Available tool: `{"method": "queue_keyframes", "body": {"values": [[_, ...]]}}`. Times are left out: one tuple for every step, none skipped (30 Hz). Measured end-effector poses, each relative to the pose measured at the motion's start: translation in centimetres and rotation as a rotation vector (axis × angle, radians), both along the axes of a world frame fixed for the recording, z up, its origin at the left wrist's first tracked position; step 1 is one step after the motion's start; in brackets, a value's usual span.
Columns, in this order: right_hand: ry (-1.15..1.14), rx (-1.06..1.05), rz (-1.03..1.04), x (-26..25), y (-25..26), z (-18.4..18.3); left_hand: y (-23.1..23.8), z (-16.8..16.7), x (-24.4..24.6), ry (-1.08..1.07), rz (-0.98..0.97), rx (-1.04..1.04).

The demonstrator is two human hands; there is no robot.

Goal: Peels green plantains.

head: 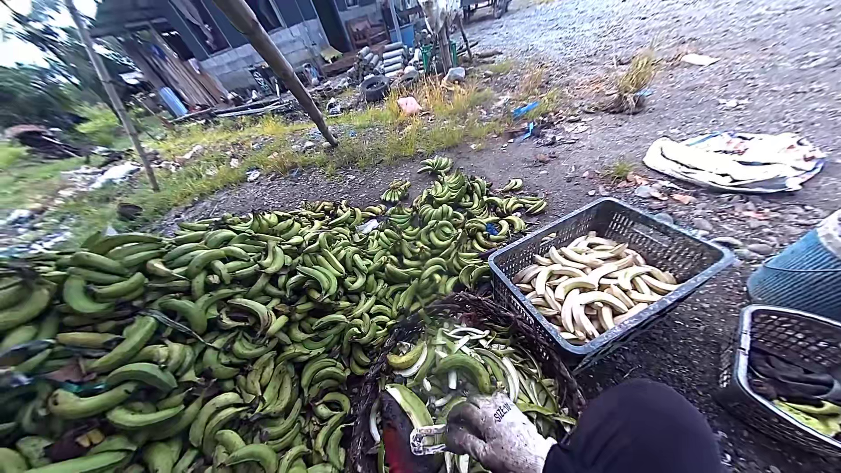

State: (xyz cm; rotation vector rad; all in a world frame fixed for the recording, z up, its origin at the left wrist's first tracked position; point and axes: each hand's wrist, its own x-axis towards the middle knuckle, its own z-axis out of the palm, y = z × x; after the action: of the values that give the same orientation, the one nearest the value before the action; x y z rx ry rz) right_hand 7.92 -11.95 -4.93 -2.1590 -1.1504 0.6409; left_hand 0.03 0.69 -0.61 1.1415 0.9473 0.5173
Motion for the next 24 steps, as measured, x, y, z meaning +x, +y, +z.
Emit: {"method": "queue_keyframes", "body": {"values": [[-0.028, -0.01, 0.001, 0.2, 0.1, -0.2, 0.5, -0.6, 0.1, 0.045, -0.027, -0.005], [-0.034, -0.026, -0.024, 0.9, 0.3, -0.4, 0.8, -2.1, 0.1, 0.075, -0.059, -0.01], [-0.027, -0.055, -0.057, 1.9, 0.5, -0.4, 1.2, -4.2, -0.5, 0.05, -0.117, -0.009], [-0.017, -0.095, -0.086, 3.1, 0.9, -0.3, 1.2, -5.4, -1.0, 0.04, -0.204, 0.003], [-0.016, -0.135, -0.115, 4.3, 1.2, -0.1, 1.0, -5.8, -1.6, 0.057, -0.311, 0.025], [-0.013, -0.167, -0.142, 5.2, 1.4, 0.0, 0.8, -5.9, -1.9, 0.084, -0.398, 0.024], [-0.003, -0.183, -0.166, 5.5, 1.5, 0.1, 0.6, -5.8, -2.1, 0.09, -0.448, 0.021], [0.013, -0.167, -0.183, 5.4, 1.5, 0.4, 0.3, -6.1, -2.1, 0.021, -0.408, -0.037], [0.031, -0.136, -0.183, 4.7, 1.4, 0.8, 0.2, -6.7, -1.8, -0.124, -0.315, -0.146], [0.047, -0.118, -0.165, 3.6, 1.2, 1.4, 0.4, -6.7, -1.9, -0.288, -0.262, -0.242], [0.026, -0.093, -0.14, 2.2, 0.9, 1.5, 0.5, -5.1, -1.8, -0.36, -0.196, -0.315], [-0.025, -0.045, -0.122, 0.7, 0.5, 1.2, -0.3, -0.6, 0.1, -0.106, 0.057, -0.423], [-0.097, 0.015, -0.114, -0.4, 0.2, 0.5, -0.1, 0.1, 0.7, -0.09, 0.121, -0.399], [-0.172, 0.069, -0.123, -1.1, 0.1, -0.4, 0.1, -1.2, 0.9, -0.167, 0.161, -0.335], [-0.161, 0.046, -0.113, -1.0, -0.1, -0.7, 1.0, -5.1, 0.2, -0.389, 0.09, -0.224], [-0.116, 0.003, -0.101, -0.4, 0.0, -0.5, 1.7, -7.2, 0.5, -0.416, 0.05, -0.153], [-0.084, -0.03, -0.105, 0.3, 0.1, -0.4, 1.9, -7.9, 0.8, -0.377, 0.029, -0.127], [-0.07, -0.047, -0.115, 1.1, 0.2, -0.2, 1.7, -7.5, 0.9, -0.31, -0.018, -0.145], [-0.071, -0.066, -0.122, 1.8, 0.3, 0.0, 1.5, -7.1, 0.7, -0.242, -0.09, -0.151], [-0.096, -0.077, -0.123, 2.3, 0.3, 0.2, 1.5, -7.2, 0.3, -0.177, -0.178, -0.114], [-0.13, -0.076, -0.115, 2.6, 0.3, 0.1, 1.9, -7.5, -0.3, -0.12, -0.265, -0.042], [-0.162, -0.067, -0.104, 2.8, 0.3, 0.0, 2.1, -7.7, -0.6, -0.073, -0.31, 0.01], [-0.176, -0.059, -0.093, 2.9, 0.3, -0.2, 2.3, -7.6, -0.7, -0.044, -0.345, 0.028], [-0.132, -0.088, -0.077, 3.3, 0.3, 0.2, 1.8, -6.5, -0.5, -0.012, -0.35, 0.011]]}}
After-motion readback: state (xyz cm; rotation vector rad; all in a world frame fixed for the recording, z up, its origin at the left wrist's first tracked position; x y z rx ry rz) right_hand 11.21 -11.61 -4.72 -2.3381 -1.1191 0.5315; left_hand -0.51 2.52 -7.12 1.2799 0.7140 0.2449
